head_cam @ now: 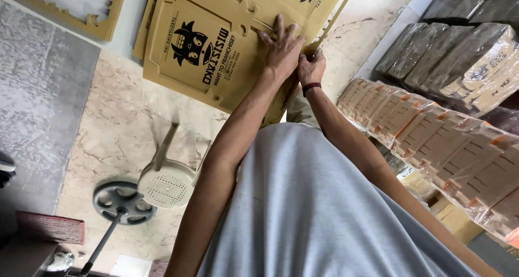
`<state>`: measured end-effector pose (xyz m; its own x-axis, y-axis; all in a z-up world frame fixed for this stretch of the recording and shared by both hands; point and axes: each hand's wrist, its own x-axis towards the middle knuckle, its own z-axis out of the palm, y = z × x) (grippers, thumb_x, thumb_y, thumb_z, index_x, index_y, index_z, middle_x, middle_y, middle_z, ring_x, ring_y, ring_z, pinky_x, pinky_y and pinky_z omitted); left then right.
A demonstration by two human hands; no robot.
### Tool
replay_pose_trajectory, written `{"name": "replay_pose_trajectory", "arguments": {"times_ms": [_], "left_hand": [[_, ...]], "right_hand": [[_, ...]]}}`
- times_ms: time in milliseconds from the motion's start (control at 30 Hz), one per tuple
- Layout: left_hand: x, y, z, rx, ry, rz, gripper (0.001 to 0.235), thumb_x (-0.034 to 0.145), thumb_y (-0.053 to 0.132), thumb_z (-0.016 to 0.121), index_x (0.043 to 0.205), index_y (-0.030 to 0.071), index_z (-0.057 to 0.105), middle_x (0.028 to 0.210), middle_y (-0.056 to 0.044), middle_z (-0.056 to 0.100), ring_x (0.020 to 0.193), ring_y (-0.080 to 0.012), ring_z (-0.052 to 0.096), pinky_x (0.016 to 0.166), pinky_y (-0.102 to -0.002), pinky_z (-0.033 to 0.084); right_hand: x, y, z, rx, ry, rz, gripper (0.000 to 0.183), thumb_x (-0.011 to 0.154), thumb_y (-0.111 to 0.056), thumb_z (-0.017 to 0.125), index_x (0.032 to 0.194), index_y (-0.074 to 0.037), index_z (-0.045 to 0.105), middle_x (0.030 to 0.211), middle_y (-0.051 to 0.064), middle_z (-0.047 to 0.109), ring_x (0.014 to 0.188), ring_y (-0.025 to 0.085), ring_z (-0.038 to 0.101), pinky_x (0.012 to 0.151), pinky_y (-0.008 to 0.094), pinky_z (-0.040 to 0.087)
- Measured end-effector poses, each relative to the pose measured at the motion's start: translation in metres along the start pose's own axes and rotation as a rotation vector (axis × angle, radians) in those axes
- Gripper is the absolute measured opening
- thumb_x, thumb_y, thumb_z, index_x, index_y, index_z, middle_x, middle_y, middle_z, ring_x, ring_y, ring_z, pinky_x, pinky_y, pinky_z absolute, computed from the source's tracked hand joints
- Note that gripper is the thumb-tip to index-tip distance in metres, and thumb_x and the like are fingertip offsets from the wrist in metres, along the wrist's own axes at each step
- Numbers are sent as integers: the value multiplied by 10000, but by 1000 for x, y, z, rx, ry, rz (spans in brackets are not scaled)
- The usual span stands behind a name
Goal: Manually separating pre-cut cardboard shapes from their frames and stacking the finished pieces.
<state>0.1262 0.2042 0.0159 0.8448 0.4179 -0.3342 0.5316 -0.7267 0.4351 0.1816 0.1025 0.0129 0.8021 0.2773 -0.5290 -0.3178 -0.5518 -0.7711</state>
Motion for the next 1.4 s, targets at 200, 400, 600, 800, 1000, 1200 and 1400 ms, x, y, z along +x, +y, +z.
{"name": "replay_pose_trajectory", "arguments": {"times_ms": [200,400,600,800,1000,1200,1400], "left_hand": [[-5,0,-7,-49,53,8,446,849,-96,607,1203,169,667,1514,-226,390,1459,-496,102,1020,-932,178],[-13,5,-14,-93,62,-86,310,878,42,720,1127,222,678,1409,-91,488,1499,-422,195,1057,-866,236],[-51,30,-54,-99,158,-167,588,918,-113,635,1400,223,608,1675,-117,234,1568,-374,118,1195,-755,216],[-78,48,-49,-316,167,-831,1155,827,499,879,1660,176,146,1709,-260,-31,1516,-604,-5,986,-908,230],[-45,57,-27,-333,144,-940,1296,770,358,939,1672,158,29,1667,-295,-237,1438,-700,-193,868,-964,181],[-33,44,12,-261,139,-958,1339,770,259,929,1664,178,-64,1635,-292,-328,1408,-706,-245,831,-978,174],[-34,38,9,-297,56,-969,1470,816,506,981,1623,200,-209,1561,-177,-465,1421,-617,-340,952,-933,166]], "right_hand": [[-19,-15,-10,-134,-25,-146,133,847,-104,589,951,-30,623,943,115,723,844,233,638,746,369,587],[19,-19,-73,-54,-700,76,535,948,36,634,1450,-4,454,1284,256,621,1070,439,699,832,592,623],[27,-68,-70,-68,-783,357,311,965,-161,758,971,71,551,869,304,671,712,439,748,677,570,656],[31,-100,-75,-427,-969,146,454,988,-345,776,846,82,710,822,314,714,667,373,755,608,477,646],[35,-77,-68,-819,-822,-409,468,978,-387,699,676,-31,736,576,123,674,650,412,707,700,505,577],[39,-68,-66,-656,-925,-500,462,972,-351,703,696,18,703,607,228,639,682,461,664,698,494,560],[68,-32,-60,-585,-827,-37,606,947,-526,778,558,-242,411,456,-80,330,374,81,233,432,271,241]]}}
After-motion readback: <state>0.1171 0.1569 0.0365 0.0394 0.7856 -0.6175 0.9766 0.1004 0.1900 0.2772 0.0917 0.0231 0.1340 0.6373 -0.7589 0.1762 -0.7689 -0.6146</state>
